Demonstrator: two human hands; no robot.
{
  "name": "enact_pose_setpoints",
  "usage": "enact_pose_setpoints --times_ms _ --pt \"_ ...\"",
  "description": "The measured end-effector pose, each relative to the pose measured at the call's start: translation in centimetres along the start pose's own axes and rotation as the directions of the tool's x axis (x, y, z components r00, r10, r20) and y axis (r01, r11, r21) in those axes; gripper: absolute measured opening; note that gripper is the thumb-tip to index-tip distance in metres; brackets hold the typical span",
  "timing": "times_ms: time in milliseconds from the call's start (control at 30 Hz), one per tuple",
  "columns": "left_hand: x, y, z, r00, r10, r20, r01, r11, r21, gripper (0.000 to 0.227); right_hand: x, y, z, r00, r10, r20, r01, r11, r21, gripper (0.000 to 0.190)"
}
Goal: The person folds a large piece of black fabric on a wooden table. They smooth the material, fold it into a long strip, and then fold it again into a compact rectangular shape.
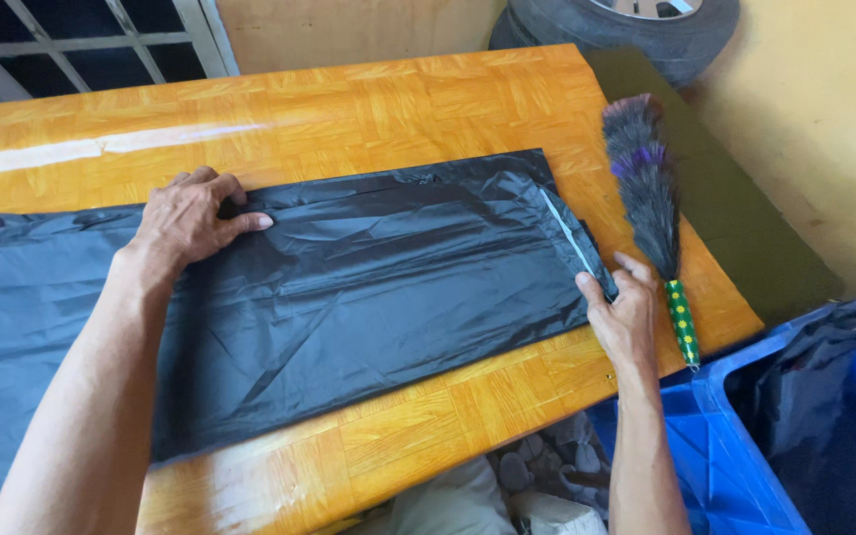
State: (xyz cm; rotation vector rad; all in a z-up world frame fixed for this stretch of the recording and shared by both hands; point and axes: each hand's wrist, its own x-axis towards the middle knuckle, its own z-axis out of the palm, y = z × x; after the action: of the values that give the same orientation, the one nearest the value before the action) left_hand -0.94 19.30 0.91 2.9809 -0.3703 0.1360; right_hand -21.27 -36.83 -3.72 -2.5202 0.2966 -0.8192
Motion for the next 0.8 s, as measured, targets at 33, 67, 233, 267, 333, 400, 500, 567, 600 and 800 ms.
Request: enact_pose_setpoints --times_ms 33,67,233,267,333,400,500,567,600,800 --pt "-0.3 0.4 -0.3 1.0 0.001 0.0 -0.001 1.0 -0.002 0.053 0.1 -0.1 -0.1 1.0 0.0 -0.001 0.0 1.0 -0.002 0.039" --pt "-0.5 0.7 -0.7 1.0 -0.013 0.019 0.013 1.0 0.0 0.053 0.2 -0.3 -0.2 1.0 0.001 -0.007 -0.001 1.0 -0.01 0.038" --pt "-1.4 1.2 -0.8 0.998 -0.039 0.051 0.039 0.999 0.009 0.056 0.3 0.1 0.1 1.0 -0.009 -0.021 0.008 1.0 -0.029 0.035" --pt "-1.5 1.5 -0.9 0.998 -0.041 0.045 0.041 0.999 -0.001 0.055 0.2 0.3 0.2 1.0 -0.012 -0.028 0.011 0.999 -0.04 0.033" --pt "-1.8 1.6 -0.9 0.998 -0.057 0.036 0.057 0.998 -0.008 0.054 0.2 0.1 0.2 0.999 -0.026 -0.029 0.024 0.999 -0.042 0.032" --pt "-1.7 1.6 -0.6 0.997 -0.068 0.02 0.069 0.997 -0.03 0.054 0.3 -0.4 0.0 0.999 -0.029 -0.035 0.027 0.999 -0.038 0.033" --pt "-2.1 1.6 -0.8 0.997 -0.078 0.016 0.079 0.995 -0.059 0.055 0.2 1.5 1.0 0.998 -0.044 -0.042 0.041 0.997 -0.069 0.031" --pt "-1.9 1.6 -0.5 0.996 -0.085 0.009 0.086 0.994 -0.062 0.053 0.1 1.8 1.0 0.998 -0.056 -0.038 0.052 0.995 -0.08 0.032" --pt "-1.9 1.5 -0.4 0.997 -0.083 0.004 0.083 0.994 -0.068 0.052 0.1 1.9 1.0 0.997 -0.062 -0.038 0.058 0.994 -0.098 0.033" --pt "-2.3 0.8 1.3 0.992 0.023 -0.128 -0.032 0.997 -0.069 0.048 0.1 0.7 0.5 0.998 -0.06 -0.034 0.057 0.994 -0.094 0.032"
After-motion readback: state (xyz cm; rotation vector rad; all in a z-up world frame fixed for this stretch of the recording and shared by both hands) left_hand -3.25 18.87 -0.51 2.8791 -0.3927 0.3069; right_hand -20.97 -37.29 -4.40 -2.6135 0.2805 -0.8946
